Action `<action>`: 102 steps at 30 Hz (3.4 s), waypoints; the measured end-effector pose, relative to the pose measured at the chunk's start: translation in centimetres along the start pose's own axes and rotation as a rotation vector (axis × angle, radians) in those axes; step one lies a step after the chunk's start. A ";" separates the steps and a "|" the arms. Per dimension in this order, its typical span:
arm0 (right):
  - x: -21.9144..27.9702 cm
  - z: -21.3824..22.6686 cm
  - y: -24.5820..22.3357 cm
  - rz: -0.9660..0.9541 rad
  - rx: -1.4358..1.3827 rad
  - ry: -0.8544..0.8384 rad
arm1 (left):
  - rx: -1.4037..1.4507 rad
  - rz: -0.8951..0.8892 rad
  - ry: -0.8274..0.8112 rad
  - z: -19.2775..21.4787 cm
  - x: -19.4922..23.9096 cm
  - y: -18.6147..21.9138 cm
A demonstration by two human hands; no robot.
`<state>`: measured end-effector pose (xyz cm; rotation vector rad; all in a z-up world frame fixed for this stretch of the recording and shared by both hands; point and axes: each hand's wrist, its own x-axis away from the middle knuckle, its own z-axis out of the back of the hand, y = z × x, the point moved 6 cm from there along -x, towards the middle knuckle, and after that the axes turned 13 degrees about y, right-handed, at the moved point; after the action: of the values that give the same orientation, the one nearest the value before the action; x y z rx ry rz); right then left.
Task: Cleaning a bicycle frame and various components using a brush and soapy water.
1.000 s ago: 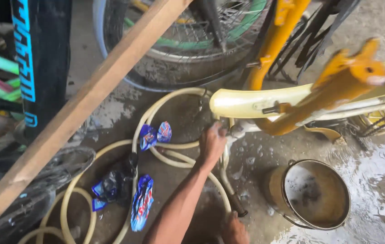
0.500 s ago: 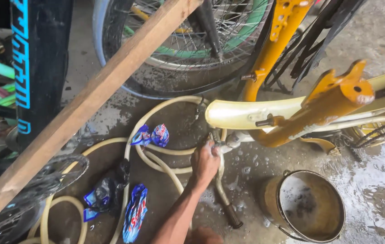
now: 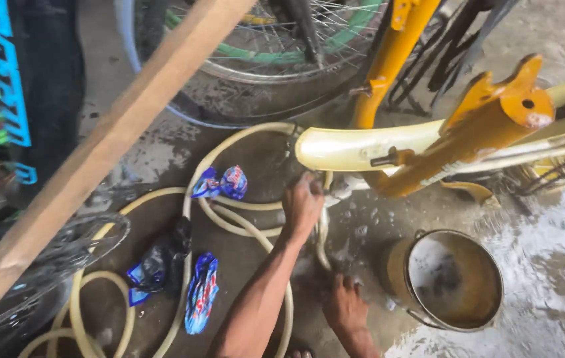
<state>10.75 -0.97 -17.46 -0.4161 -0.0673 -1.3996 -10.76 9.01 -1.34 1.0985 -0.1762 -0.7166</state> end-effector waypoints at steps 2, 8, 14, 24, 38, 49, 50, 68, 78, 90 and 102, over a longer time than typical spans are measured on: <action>-1.5 0.5 -0.6 0.054 -0.009 0.050 | -0.008 -0.071 0.022 0.1 -0.8 0.4; -3.7 -2.6 1.8 0.075 -0.003 0.021 | 0.053 -0.151 0.085 -2.1 0.3 -2.4; -4.4 -0.5 1.4 0.146 -0.073 0.141 | 0.043 -0.071 0.082 -1.9 0.9 -0.9; -2.5 -0.9 1.4 0.140 -0.125 0.156 | -0.019 -0.100 -0.021 -2.0 -1.2 -0.2; -2.9 -3.4 3.2 0.450 -0.340 0.626 | -0.333 -0.732 -0.450 -12.4 -7.6 -7.3; -2.8 -1.0 2.6 0.308 -0.340 0.376 | -0.005 -0.886 -0.337 -6.1 -4.7 1.7; -3.7 -0.6 2.1 0.318 -0.341 0.393 | -0.003 -0.900 -0.322 -5.6 -5.1 2.4; -2.2 2.0 0.9 0.046 -0.223 0.171 | -0.342 -1.163 -0.057 -6.9 7.0 0.6; -3.5 -3.0 2.9 0.068 -0.251 0.260 | -0.130 -0.605 -0.086 -2.2 3.1 0.5; -1.6 15.2 8.6 -0.159 -1.262 0.389 | 0.491 -0.538 -0.393 -1.7 14.3 9.4; -21.4 0.9 28.6 -0.037 -0.029 0.133 | 0.361 -0.745 -0.435 -1.4 18.5 9.9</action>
<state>34.65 22.64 -29.75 -0.3460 0.0541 -1.4634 8.39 1.34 2.65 1.3476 -0.2757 -1.6425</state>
